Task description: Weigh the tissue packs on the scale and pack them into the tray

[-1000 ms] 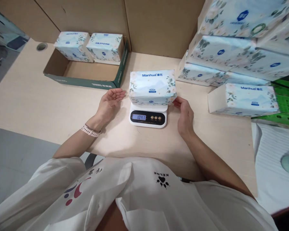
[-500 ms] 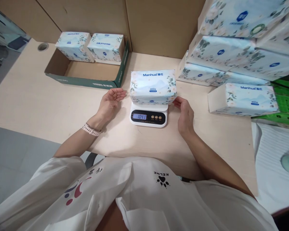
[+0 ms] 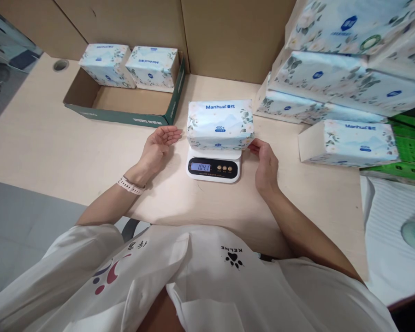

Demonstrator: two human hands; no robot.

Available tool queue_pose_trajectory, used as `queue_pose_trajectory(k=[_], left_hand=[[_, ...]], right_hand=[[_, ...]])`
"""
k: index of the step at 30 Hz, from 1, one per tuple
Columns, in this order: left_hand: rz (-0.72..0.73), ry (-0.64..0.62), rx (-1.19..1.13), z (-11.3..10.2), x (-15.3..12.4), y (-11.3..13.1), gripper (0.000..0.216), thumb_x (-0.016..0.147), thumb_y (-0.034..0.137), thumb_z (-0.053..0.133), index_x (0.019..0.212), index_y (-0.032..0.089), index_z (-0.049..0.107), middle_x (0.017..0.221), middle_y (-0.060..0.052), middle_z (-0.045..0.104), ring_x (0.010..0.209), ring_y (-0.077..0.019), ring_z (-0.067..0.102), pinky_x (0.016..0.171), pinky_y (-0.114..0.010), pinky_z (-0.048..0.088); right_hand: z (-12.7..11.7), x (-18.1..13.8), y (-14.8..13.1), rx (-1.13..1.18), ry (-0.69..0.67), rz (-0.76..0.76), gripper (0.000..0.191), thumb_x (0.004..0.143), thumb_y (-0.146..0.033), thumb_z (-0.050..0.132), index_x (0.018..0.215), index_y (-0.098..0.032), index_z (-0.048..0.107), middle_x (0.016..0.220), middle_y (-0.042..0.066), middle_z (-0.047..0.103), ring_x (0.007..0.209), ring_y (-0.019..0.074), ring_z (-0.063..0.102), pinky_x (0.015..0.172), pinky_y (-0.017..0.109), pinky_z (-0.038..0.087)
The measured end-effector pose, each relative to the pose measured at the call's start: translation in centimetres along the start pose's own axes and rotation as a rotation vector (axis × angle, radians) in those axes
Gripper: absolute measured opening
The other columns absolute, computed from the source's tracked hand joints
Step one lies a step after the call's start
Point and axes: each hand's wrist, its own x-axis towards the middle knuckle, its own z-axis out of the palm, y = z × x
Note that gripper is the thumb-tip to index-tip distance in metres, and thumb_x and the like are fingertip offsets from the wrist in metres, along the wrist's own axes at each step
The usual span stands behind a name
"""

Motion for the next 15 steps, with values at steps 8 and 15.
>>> queue_pose_trajectory(k=[8, 15], left_hand=[[-0.021, 0.036, -0.016, 0.56, -0.16, 0.52, 0.049, 0.062, -0.006, 0.058, 0.102, 0.018, 0.072, 0.108, -0.005, 0.078, 0.104, -0.0185, 0.073, 0.118, -0.041, 0.050], [-0.025, 0.043, -0.022, 0.67, -0.10, 0.83, 0.041, 0.065, 0.002, 0.064, 0.101, 0.019, 0.072, 0.109, -0.007, 0.078, 0.105, -0.0195, 0.073, 0.123, -0.045, 0.049]], right_hand=[[-0.08, -0.03, 0.06, -0.003, -0.002, 0.009, 0.054, 0.108, -0.069, 0.044, 0.128, -0.032, 0.077, 0.131, 0.007, 0.079, 0.124, 0.0278, 0.076, 0.115, 0.058, 0.059], [-0.16, 0.11, -0.34, 0.024, -0.096, 0.031, 0.068, 0.105, -0.075, 0.040, 0.158, -0.036, 0.057, 0.160, 0.006, 0.064, 0.149, 0.0301, 0.061, 0.128, 0.061, 0.048]])
